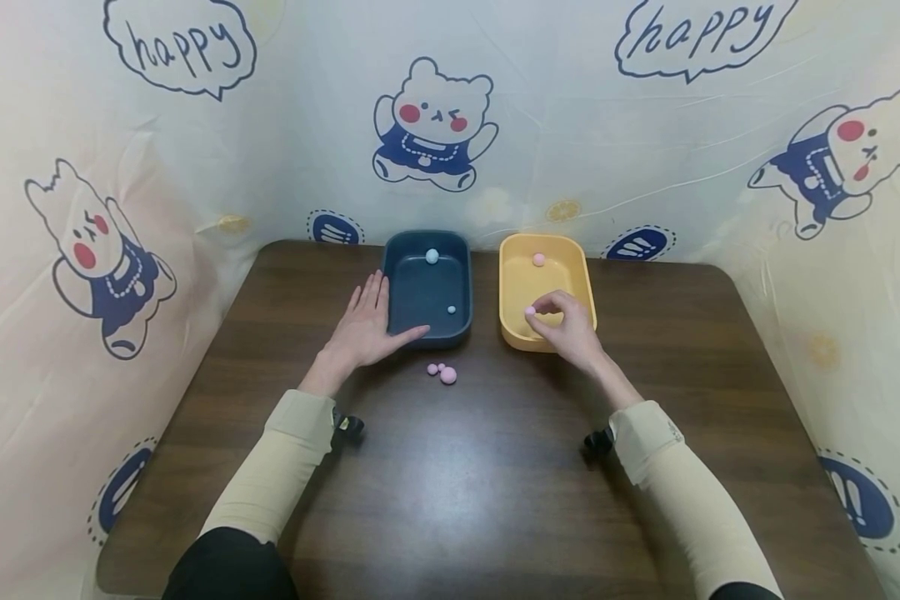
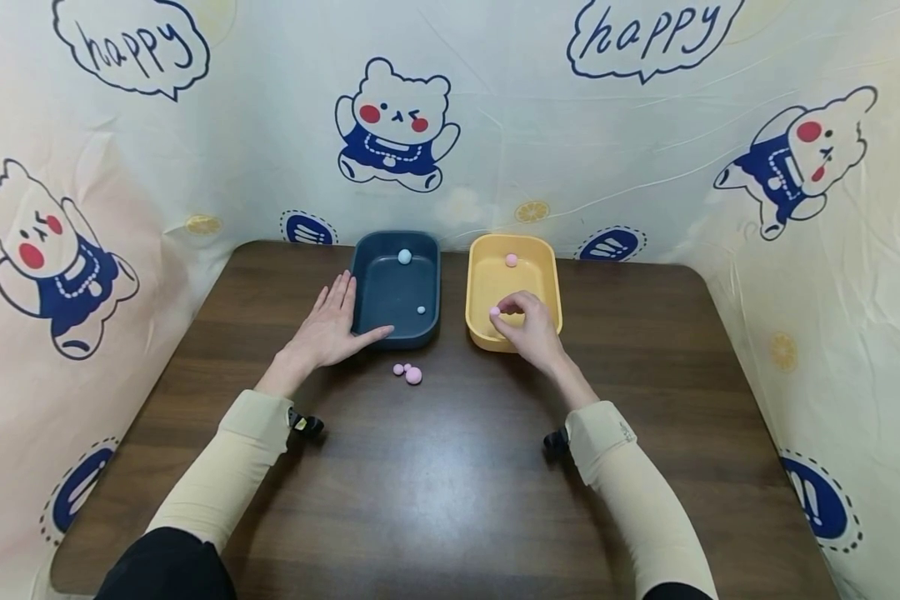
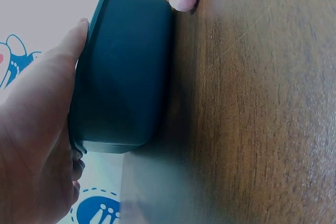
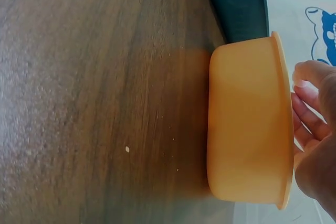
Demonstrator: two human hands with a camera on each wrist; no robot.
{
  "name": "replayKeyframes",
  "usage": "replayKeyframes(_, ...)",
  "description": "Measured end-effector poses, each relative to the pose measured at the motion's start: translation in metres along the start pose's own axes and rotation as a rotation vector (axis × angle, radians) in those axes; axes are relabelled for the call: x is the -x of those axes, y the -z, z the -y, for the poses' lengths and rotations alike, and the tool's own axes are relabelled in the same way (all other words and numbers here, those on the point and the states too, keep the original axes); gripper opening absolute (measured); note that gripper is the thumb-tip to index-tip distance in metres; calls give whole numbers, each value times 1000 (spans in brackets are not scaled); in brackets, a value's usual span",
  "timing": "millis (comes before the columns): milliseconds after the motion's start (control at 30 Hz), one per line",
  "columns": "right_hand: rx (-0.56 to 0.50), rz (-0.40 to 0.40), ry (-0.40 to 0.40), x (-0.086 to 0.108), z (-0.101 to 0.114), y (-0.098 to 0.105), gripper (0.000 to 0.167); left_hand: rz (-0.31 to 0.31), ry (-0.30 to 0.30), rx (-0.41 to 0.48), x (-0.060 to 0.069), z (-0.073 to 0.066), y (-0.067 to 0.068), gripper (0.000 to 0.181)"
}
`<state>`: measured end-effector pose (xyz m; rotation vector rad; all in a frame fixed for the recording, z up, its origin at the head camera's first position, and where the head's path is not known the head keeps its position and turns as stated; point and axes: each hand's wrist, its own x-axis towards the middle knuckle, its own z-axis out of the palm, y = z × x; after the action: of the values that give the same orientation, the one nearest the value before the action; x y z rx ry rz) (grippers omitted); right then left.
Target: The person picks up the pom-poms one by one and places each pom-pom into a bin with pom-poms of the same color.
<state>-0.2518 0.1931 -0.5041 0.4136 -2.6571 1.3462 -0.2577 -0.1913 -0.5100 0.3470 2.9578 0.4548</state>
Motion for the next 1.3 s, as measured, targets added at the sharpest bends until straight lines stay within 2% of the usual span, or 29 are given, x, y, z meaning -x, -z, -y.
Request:
replayKeyframes(600,-4,-30,-11,2,-3,0,29,-5,-1,6,1,-2,2,135)
replayKeyframes(900,-2,-50,95,7,10,-2,37,-9,-1,-7,1,-2,2,135)
replayKeyframes(1167,1,-22,185,19,23,-6,52,-8,-3,-4,1,-2,2,134)
replayKeyframes(1300,8,-2,196,24,27,-10,58,-2,-4,-4,1,-1,1,135)
